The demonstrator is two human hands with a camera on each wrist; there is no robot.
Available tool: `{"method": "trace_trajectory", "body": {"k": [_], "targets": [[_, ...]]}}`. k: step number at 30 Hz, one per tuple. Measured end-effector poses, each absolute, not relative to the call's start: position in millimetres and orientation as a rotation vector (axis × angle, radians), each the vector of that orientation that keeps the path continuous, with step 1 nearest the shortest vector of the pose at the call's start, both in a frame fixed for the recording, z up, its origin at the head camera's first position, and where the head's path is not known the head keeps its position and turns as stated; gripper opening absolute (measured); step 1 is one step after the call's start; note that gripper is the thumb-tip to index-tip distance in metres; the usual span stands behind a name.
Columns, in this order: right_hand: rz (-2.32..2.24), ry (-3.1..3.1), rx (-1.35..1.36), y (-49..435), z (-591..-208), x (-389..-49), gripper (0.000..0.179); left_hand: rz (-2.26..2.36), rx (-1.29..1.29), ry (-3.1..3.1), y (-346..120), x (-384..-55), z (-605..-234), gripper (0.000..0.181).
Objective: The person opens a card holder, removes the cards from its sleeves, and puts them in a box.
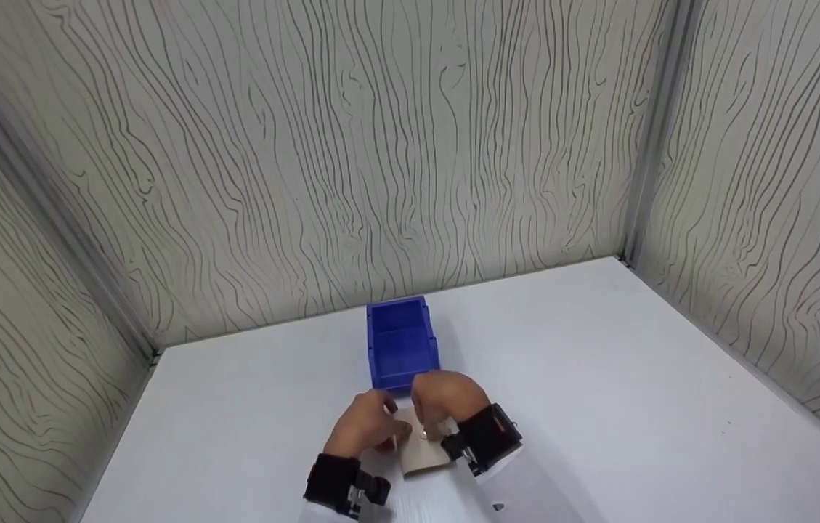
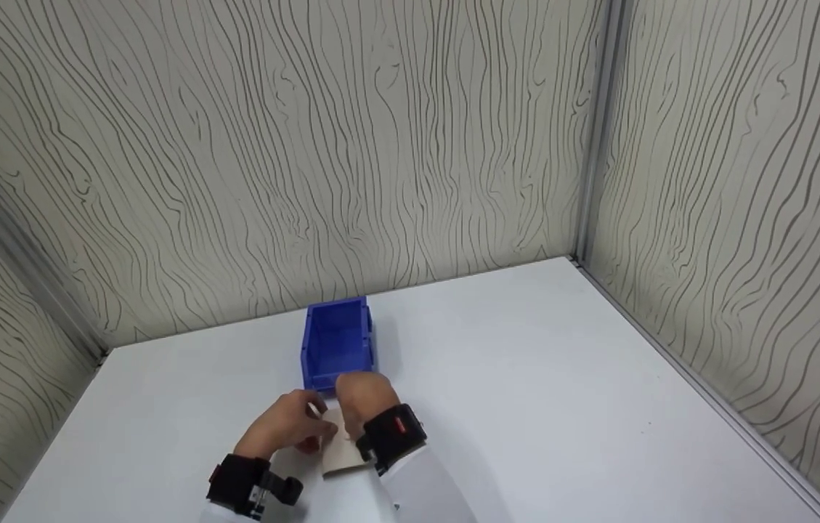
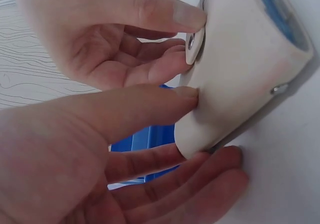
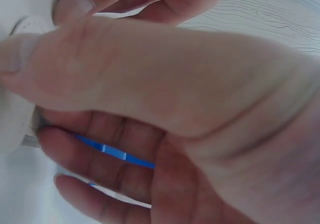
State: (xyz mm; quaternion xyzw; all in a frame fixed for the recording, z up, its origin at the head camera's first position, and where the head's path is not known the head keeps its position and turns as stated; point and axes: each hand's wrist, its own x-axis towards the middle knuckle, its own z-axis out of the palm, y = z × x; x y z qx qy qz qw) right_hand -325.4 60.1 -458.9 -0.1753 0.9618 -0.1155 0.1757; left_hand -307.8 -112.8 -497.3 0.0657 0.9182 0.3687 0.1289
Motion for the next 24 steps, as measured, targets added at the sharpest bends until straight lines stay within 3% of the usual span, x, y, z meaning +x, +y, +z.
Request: {"method": "trace_trajectory", "body": {"k": [11,19,24], "targets": [[-0.408,2.721,-0.354,61,-453,-319,0.050,1.128,0.164,2.605,-115,-307,-498,0.029],[-0.400,2.734,-0.303,54,-468,-312,0.048,1.104,0.137,2.593,-114,-307,-502,0.039],[-0.380,2.741,-0.306,54,-467,-313,0.050,1.120,0.148,2.581,-115,-307,-499,0.034]]}}
